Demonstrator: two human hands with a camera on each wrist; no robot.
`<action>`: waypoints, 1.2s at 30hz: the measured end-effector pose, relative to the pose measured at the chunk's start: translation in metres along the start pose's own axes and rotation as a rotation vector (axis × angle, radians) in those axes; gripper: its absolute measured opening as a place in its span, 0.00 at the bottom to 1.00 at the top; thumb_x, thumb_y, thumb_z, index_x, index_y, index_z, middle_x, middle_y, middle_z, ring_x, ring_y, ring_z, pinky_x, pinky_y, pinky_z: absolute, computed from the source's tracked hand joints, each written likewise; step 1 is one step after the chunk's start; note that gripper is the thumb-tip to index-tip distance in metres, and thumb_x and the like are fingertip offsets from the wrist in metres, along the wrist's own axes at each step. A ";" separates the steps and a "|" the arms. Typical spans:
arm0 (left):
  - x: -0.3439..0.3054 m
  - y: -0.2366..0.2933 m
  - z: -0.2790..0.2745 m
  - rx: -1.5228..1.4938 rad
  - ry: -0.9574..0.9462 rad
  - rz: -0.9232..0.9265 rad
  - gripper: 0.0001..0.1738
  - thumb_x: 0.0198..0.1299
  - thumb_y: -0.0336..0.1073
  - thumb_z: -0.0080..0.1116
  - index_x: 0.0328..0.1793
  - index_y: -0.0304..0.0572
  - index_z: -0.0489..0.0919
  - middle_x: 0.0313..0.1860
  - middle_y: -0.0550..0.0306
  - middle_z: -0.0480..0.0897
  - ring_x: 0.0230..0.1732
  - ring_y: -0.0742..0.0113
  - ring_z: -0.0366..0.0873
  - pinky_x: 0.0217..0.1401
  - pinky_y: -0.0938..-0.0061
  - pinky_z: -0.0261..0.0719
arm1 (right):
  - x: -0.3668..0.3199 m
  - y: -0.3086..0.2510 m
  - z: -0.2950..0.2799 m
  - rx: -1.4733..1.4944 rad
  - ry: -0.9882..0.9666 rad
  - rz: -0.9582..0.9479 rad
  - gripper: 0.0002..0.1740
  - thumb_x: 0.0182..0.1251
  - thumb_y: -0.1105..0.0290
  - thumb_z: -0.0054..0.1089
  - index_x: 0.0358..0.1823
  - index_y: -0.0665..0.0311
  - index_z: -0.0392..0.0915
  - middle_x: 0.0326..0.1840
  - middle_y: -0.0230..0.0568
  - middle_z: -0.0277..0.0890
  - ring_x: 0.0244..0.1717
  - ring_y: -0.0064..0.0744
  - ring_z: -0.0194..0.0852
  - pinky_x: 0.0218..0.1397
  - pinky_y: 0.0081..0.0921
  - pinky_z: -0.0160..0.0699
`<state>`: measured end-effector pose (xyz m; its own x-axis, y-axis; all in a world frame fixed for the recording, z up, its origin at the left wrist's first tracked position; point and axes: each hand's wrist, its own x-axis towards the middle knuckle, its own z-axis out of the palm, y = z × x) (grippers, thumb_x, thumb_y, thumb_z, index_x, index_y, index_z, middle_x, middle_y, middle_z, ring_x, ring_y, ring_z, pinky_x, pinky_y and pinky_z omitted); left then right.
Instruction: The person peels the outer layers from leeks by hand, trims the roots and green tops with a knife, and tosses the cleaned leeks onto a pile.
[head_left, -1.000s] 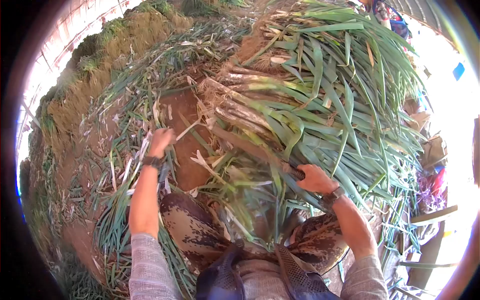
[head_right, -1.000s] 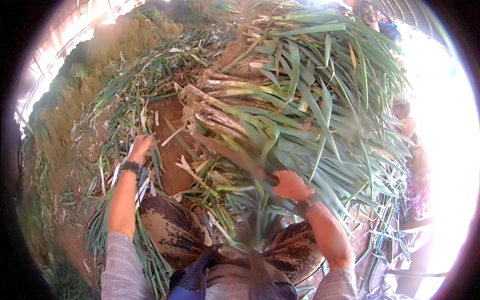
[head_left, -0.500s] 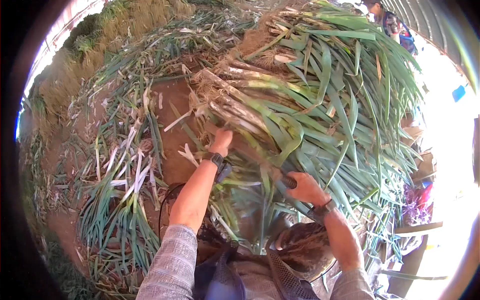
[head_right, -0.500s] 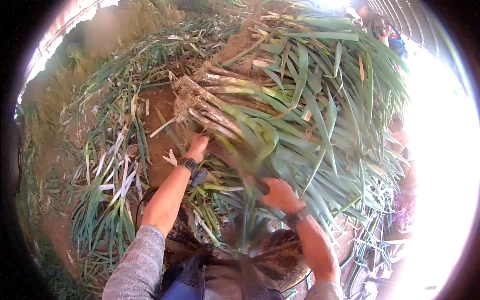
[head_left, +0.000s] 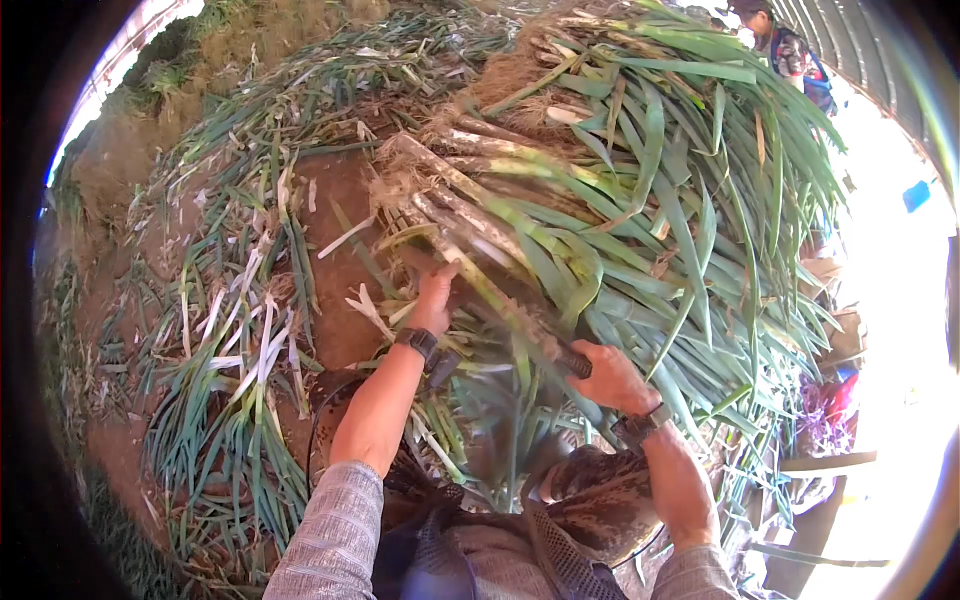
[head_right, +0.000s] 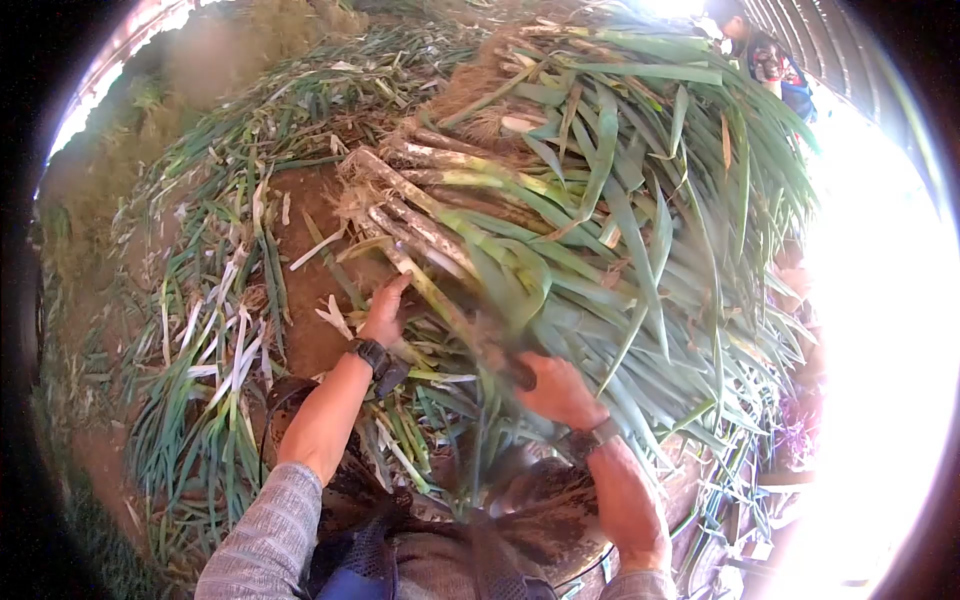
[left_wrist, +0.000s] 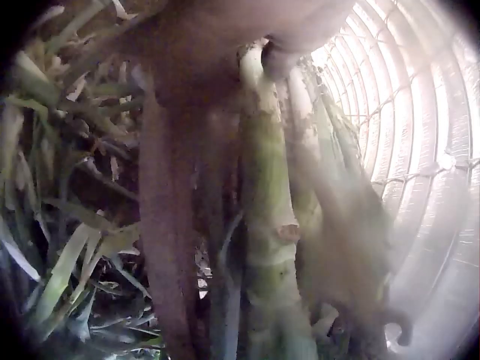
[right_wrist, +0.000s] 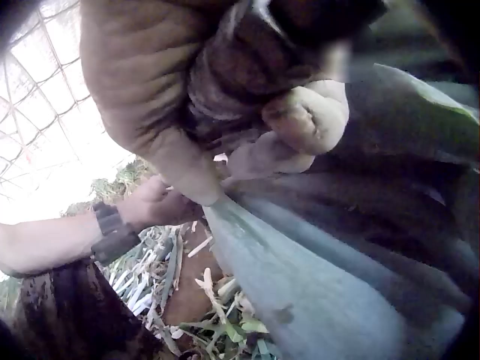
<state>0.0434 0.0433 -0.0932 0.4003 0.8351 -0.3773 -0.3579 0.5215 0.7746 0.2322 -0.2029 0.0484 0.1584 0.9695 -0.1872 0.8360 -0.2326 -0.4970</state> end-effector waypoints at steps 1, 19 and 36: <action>-0.003 0.002 -0.003 0.002 0.004 0.004 0.15 0.72 0.44 0.54 0.54 0.41 0.76 0.42 0.57 0.80 0.41 0.63 0.79 0.45 0.59 0.79 | -0.001 0.000 0.001 0.003 -0.001 -0.005 0.25 0.56 0.59 0.65 0.54 0.63 0.80 0.40 0.60 0.83 0.42 0.60 0.82 0.49 0.45 0.81; -0.044 0.023 0.002 -0.156 -0.244 -0.030 0.28 0.75 0.55 0.45 0.71 0.45 0.66 0.66 0.50 0.72 0.66 0.51 0.71 0.69 0.41 0.67 | 0.035 -0.033 0.016 0.001 0.139 -0.106 0.23 0.56 0.63 0.65 0.55 0.56 0.81 0.40 0.55 0.83 0.44 0.58 0.81 0.48 0.47 0.79; -0.058 0.029 0.010 -0.011 -0.181 0.023 0.18 0.73 0.42 0.54 0.63 0.44 0.71 0.52 0.60 0.77 0.49 0.64 0.76 0.58 0.48 0.76 | 0.080 -0.070 0.019 0.066 0.205 -0.218 0.25 0.54 0.65 0.65 0.56 0.60 0.79 0.41 0.53 0.83 0.43 0.57 0.81 0.48 0.47 0.80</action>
<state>0.0180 0.0083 -0.0439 0.5368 0.8023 -0.2613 -0.3776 0.5053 0.7759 0.1764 -0.1100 0.0522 0.0876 0.9910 0.1010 0.8269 -0.0158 -0.5622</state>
